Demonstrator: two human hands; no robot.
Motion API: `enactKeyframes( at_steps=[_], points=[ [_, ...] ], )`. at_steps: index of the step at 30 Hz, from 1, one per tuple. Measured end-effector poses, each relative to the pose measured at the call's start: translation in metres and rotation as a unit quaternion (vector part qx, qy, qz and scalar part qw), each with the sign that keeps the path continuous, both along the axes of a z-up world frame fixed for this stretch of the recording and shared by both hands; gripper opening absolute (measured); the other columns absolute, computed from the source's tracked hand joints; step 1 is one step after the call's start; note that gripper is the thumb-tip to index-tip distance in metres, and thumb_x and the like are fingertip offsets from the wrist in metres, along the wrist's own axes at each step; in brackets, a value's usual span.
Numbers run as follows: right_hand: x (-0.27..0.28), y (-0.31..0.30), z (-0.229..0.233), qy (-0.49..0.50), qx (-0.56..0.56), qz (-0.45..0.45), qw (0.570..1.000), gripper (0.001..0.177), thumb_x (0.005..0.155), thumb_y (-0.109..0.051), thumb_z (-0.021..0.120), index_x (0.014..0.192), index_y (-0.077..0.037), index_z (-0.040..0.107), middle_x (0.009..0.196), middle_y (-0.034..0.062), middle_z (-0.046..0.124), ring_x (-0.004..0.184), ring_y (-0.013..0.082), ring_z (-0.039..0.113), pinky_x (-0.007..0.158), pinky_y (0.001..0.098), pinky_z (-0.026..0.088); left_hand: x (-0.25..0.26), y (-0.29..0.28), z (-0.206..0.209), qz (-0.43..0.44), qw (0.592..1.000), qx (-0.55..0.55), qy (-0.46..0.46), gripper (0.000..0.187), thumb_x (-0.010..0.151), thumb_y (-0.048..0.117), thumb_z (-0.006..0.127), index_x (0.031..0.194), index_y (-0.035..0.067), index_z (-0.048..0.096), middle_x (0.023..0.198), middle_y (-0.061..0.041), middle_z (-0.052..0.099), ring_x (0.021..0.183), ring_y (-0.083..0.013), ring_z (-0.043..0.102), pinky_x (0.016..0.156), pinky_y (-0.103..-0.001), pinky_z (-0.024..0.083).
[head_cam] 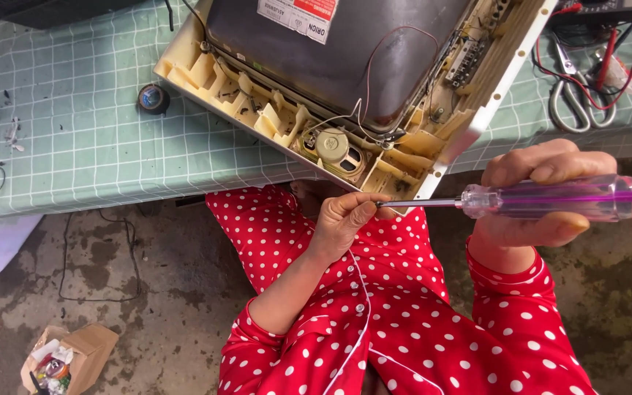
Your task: Repairing a CRT television by unscrewing internal components and routing cables.
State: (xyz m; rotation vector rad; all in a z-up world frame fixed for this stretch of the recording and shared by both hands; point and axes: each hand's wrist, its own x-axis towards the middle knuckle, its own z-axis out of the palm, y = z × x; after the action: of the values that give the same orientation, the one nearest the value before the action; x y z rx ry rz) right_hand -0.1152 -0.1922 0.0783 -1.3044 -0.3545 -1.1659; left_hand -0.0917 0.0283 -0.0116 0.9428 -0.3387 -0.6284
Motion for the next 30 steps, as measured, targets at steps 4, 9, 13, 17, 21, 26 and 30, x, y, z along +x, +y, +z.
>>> enactKeyframes(
  at_steps=[4,9,13,17,21,26,30],
  points=[
    [0.013,-0.003,0.000,0.037,0.009,-0.018,0.999,0.055,0.099,-0.072,0.056,0.102,-0.019,0.043,0.073,0.0008,0.049,0.059,0.0114,0.046,0.059,0.0248,0.045,0.008,0.002,-0.004,0.035,0.999,0.008,-0.019,0.034,0.102,0.020,0.066,0.129,0.000,0.067,0.107,-0.008,0.076,0.100,-0.0163,0.074,0.095,-0.024,0.056],
    [0.050,-0.033,-0.034,-0.092,-0.063,0.004,0.994,0.021,0.106,-0.028,0.056,0.118,-0.014,0.047,0.101,0.0041,0.055,0.071,0.0170,0.059,0.048,0.0242,0.051,0.016,0.016,0.003,0.142,0.979,0.105,-0.100,0.028,0.105,0.018,0.060,0.126,0.001,0.065,0.101,-0.008,0.075,0.092,-0.0124,0.070,0.088,-0.024,0.057],
    [0.067,-0.024,-0.054,0.007,-0.096,0.047,0.994,0.016,0.090,-0.010,0.054,0.101,-0.001,0.059,0.071,0.0052,0.057,0.044,0.0148,0.050,0.040,0.0285,0.045,0.033,0.020,0.023,0.212,0.916,0.233,-0.246,0.021,0.099,0.005,0.063,0.118,-0.004,0.066,0.096,-0.009,0.077,0.078,-0.0114,0.070,0.072,-0.021,0.057],
    [0.080,-0.016,-0.065,0.023,-0.214,0.026,0.976,0.038,0.096,-0.025,0.073,0.098,0.010,0.057,0.079,0.0220,0.064,0.062,0.0299,0.059,0.054,0.0378,0.051,0.053,0.017,0.009,0.303,0.826,0.245,-0.407,0.016,0.097,0.005,0.069,0.111,0.002,0.077,0.087,-0.012,0.077,0.076,-0.0247,0.070,0.076,-0.037,0.060],
    [0.083,-0.011,-0.073,0.039,-0.242,0.065,0.967,0.035,0.095,-0.019,0.075,0.097,0.013,0.060,0.078,0.0215,0.063,0.060,0.0306,0.061,0.054,0.0411,0.054,0.064,0.012,-0.003,0.315,0.795,0.243,-0.459,0.014,0.096,0.005,0.071,0.108,0.002,0.077,0.087,-0.010,0.075,0.076,-0.0254,0.070,0.084,-0.040,0.060],
    [0.083,-0.015,-0.077,0.071,-0.264,0.060,0.960,0.040,0.095,-0.024,0.076,0.099,0.013,0.062,0.082,0.0217,0.067,0.064,0.0302,0.065,0.060,0.0393,0.056,0.064,0.007,-0.021,0.315,0.773,0.275,-0.477,0.015,0.097,0.009,0.070,0.110,0.004,0.076,0.087,-0.008,0.074,0.079,-0.0233,0.071,0.094,-0.043,0.055],
    [0.088,-0.013,-0.080,0.076,-0.275,0.065,0.956,0.042,0.099,-0.030,0.072,0.102,0.011,0.060,0.083,0.0199,0.066,0.066,0.0299,0.065,0.060,0.0381,0.056,0.064,0.006,-0.022,0.314,0.767,0.281,-0.485,0.015,0.097,0.009,0.070,0.110,0.006,0.076,0.088,-0.007,0.074,0.080,-0.0236,0.071,0.095,-0.043,0.054]
  ],
)
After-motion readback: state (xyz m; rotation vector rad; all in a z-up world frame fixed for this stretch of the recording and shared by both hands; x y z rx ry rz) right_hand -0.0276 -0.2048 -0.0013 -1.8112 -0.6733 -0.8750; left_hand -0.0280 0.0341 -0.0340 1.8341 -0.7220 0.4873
